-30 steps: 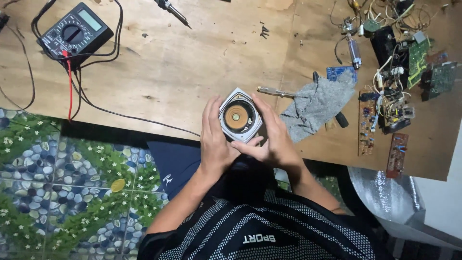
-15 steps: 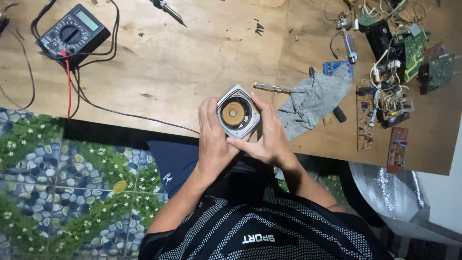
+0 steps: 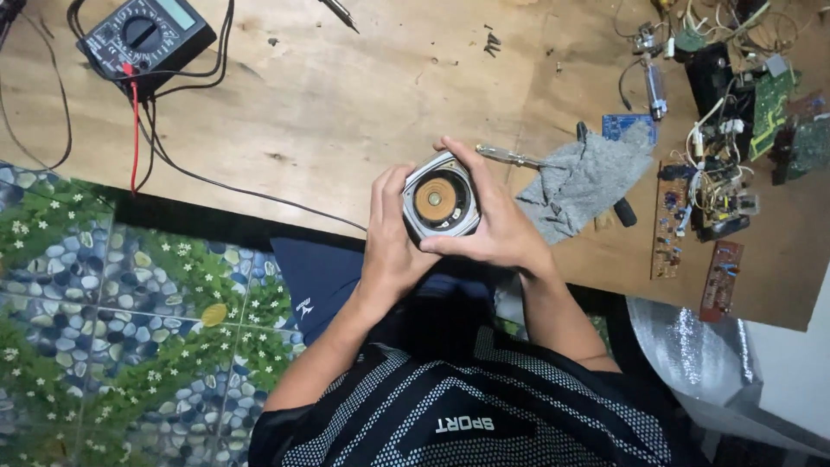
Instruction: Reassembling a small speaker by placing the driver into the housing and securing it with screws.
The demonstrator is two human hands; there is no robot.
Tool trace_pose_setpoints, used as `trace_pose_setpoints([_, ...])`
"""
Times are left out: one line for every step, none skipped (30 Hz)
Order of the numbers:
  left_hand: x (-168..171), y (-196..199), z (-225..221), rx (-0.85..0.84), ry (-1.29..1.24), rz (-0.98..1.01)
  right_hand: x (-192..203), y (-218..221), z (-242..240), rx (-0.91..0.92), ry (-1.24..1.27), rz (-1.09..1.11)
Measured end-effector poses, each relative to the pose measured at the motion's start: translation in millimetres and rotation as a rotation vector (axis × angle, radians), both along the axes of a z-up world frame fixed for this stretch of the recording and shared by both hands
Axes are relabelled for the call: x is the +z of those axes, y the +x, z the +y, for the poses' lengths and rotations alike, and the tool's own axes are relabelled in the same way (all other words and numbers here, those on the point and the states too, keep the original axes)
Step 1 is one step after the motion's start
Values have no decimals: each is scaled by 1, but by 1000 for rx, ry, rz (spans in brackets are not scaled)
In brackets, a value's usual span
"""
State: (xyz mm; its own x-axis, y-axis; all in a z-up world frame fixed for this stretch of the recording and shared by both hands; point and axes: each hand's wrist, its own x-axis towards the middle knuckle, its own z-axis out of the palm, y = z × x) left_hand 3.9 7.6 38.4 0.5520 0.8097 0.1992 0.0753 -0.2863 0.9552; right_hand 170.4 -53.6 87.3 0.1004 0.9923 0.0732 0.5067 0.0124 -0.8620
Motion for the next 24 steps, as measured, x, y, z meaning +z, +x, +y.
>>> trace_pose_setpoints([1,-1,2,2,3,-3,-1,0,2,2,3,-3])
trace_pose_setpoints([2,-2,4,-7,-7,-13,-3,0,3,-7,1,10])
trace_pose_setpoints([3,-3,3,-27,-25,-22,-3,0,1,-28,-9,25])
trace_pose_setpoints([3,0,4,-38,-30,-24,-3,1,1,-39,-14,23])
trace_pose_setpoints([2,0,3,-18,-20,-10,-4,1,1,-35,-15,44])
trace_pose_setpoints([1,0,2,2,-9,3,-4,1,1,-32,-16,65])
trace_pose_setpoints([-2,1,1,3,-8,5,-6,-1,1,-31,-15,66])
trace_pose_setpoints([-5,2,-1,27,-7,9,-7,-2,0,-34,-20,72])
trace_pose_setpoints([-7,5,-2,44,-7,10,-7,-2,-2,-45,-25,75])
trace_pose_setpoints([-10,6,-4,37,-7,9,-8,-2,-4,-52,-25,74])
trace_pose_setpoints([-14,8,-5,51,26,-2,-9,-2,-4,-53,-5,71])
trace_pose_setpoints([-18,9,-6,65,58,-12,-11,-1,-5,-55,14,68])
trace_pose_setpoints([-13,9,-5,61,56,-9,-11,0,-5,-59,13,71])
trace_pose_setpoints([-9,8,-5,50,60,-9,-12,1,-5,-50,25,76])
trace_pose_setpoints([-5,7,-4,44,68,-8,-13,2,-4,-35,40,82])
trace_pose_setpoints([-3,6,-4,44,69,-5,-14,3,-4,-35,41,85])
trace_pose_setpoints([-1,6,-4,38,60,-1,-14,4,-4,-22,33,112])
trace_pose_setpoints([2,5,-4,31,51,4,-13,4,-4,-8,25,138])
trace_pose_setpoints([6,5,-3,26,53,4,-15,10,-5,-13,27,138])
trace_pose_setpoints([10,5,-2,12,40,5,-17,15,-5,-4,19,152])
trace_pose_setpoints([14,5,0,2,25,7,-19,20,-4,11,8,167])
trace_pose_setpoints([13,4,-1,3,25,7,-20,30,-2,12,8,168])
trace_pose_setpoints([13,4,-3,-3,28,12,-21,40,0,-21,24,245])
trace_pose_setpoints([12,4,-4,-8,31,16,-23,50,2,-55,39,323])
